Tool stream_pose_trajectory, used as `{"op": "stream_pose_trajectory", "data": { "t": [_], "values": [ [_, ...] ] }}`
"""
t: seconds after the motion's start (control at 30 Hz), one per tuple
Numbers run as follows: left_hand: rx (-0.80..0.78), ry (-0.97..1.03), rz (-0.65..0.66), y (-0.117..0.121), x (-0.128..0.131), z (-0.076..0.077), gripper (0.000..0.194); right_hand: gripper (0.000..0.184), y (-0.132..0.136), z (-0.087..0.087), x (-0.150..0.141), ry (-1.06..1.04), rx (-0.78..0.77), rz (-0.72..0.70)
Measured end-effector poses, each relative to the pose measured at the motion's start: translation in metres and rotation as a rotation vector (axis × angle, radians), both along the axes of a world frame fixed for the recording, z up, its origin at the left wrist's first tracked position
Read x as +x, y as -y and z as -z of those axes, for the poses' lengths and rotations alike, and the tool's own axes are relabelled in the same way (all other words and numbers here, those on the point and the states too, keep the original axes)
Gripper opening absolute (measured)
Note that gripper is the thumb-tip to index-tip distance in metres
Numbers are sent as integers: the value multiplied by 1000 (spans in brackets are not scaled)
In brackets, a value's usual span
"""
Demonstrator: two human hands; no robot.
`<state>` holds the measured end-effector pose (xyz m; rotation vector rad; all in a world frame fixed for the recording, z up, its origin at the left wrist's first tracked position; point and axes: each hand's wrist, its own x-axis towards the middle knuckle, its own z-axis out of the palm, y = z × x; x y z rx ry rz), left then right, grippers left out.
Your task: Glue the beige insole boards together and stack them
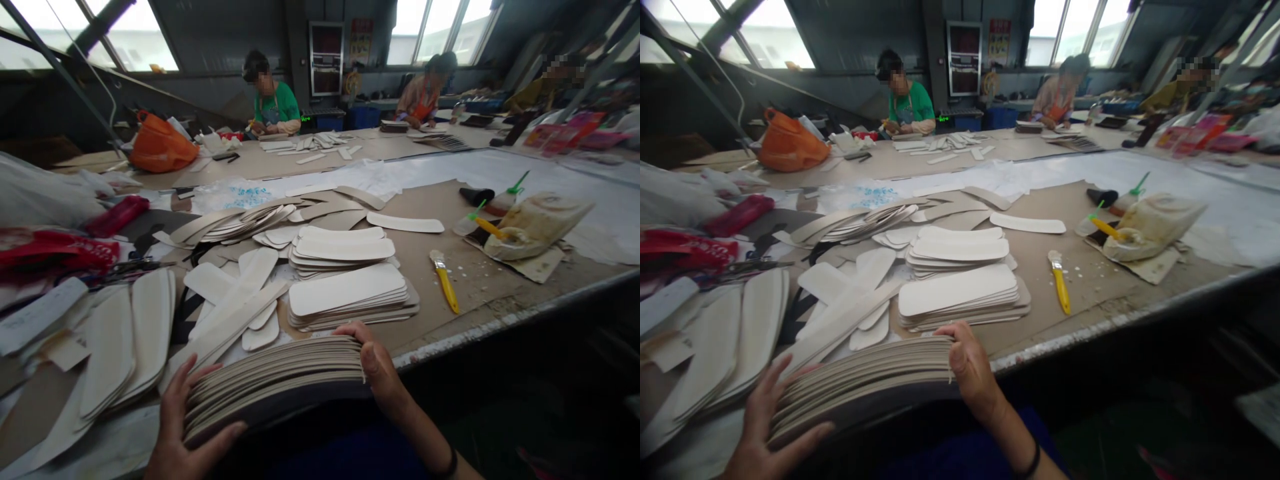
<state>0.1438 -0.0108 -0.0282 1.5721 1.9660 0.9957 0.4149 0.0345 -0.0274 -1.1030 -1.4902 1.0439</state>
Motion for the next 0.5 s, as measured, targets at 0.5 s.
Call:
{"op": "stream_pose_trajectory", "data": {
  "t": [0.5],
  "values": [
    [-103, 92, 18, 3, -2, -4, 57, 57, -13, 9, -3, -126, 29, 192]
  ]
}}
